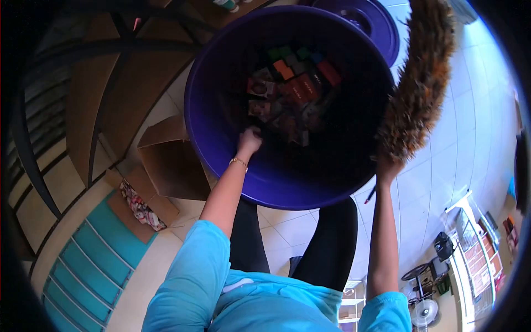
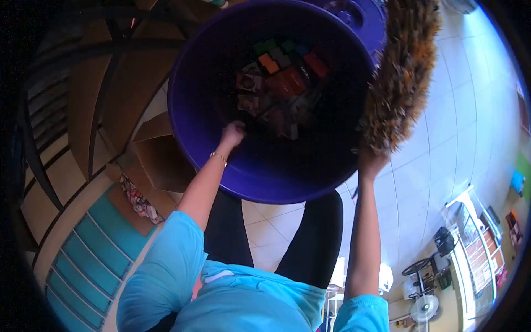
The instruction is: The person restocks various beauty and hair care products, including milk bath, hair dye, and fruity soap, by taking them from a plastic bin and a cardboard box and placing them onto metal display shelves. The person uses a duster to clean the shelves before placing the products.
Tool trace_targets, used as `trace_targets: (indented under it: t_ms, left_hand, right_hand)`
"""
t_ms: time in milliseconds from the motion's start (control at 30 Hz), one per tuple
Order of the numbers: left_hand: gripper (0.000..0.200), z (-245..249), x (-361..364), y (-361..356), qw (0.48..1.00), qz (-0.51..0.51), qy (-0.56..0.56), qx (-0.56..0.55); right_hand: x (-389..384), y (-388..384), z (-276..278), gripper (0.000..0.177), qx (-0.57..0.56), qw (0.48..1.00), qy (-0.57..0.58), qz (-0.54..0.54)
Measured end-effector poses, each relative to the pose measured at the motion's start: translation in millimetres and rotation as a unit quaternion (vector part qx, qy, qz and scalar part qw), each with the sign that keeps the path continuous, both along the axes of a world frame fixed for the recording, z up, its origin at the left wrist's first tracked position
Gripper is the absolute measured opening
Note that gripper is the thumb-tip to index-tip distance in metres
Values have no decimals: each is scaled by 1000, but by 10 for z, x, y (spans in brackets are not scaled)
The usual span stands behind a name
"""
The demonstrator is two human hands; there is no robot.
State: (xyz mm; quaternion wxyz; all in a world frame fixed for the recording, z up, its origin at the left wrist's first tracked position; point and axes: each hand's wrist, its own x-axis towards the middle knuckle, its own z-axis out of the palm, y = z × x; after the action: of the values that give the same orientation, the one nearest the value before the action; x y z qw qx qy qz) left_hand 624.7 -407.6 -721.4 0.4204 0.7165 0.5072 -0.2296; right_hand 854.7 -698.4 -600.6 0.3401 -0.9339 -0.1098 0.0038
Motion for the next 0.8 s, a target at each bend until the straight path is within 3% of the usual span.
trace_targets:
  t_ms: [67, 100, 167, 233, 267, 433, 500, 533, 567, 667, 767, 800]
  left_hand:
    - [21, -850, -253, 144, 985, 164, -57, -11]
    - [23, -854, -179, 172, 990, 127, -61, 27]
    - [26, -680, 182, 260, 991, 47, -71, 105]
    - [31, -848, 307, 402, 963, -115, -133, 204]
    - [33, -941, 356, 468, 935, -194, -160, 250]
    - [47, -1224, 834, 767, 863, -326, -213, 321]
    - [55, -1309, 932, 841, 868, -372, -166, 283]
    - [62, -1337, 971, 877, 885, -397, -99, 220]
    - [69, -1342, 978, 880, 895, -418, -31, 153]
    - [69, -1232, 885, 773, 857, -496, 125, 71]
    - [69, -1471, 468, 799, 902, -417, 21, -112]
    - [67, -1526, 387, 771, 884, -437, -22, -166]
  right_hand:
    - [-24, -65, -15, 37, -66, 997, -24, 21]
    - [-34, -131, -37, 39, -111, 992, -32, 55]
    - [-71, -171, -93, 39, 9, 997, 49, -50]
    - [-91, -13, 63, 31, 172, 964, 173, -103]
    - [-90, -39, 53, 28, 169, 962, 180, -114]
    - [-144, -293, -137, 13, 50, 992, 93, -61]
    - [-158, -540, -238, 13, -3, 996, 82, -33]
    - [-156, -259, -83, 8, 83, 979, 158, -102]
    - [-147, -273, -131, 8, 61, 984, 143, -91]
    - [-170, -337, -149, 11, -13, 995, 73, -68]
    - [-159, -255, -119, 13, 82, 984, 107, -116]
    - [-158, -295, -121, 14, 37, 987, 119, -102]
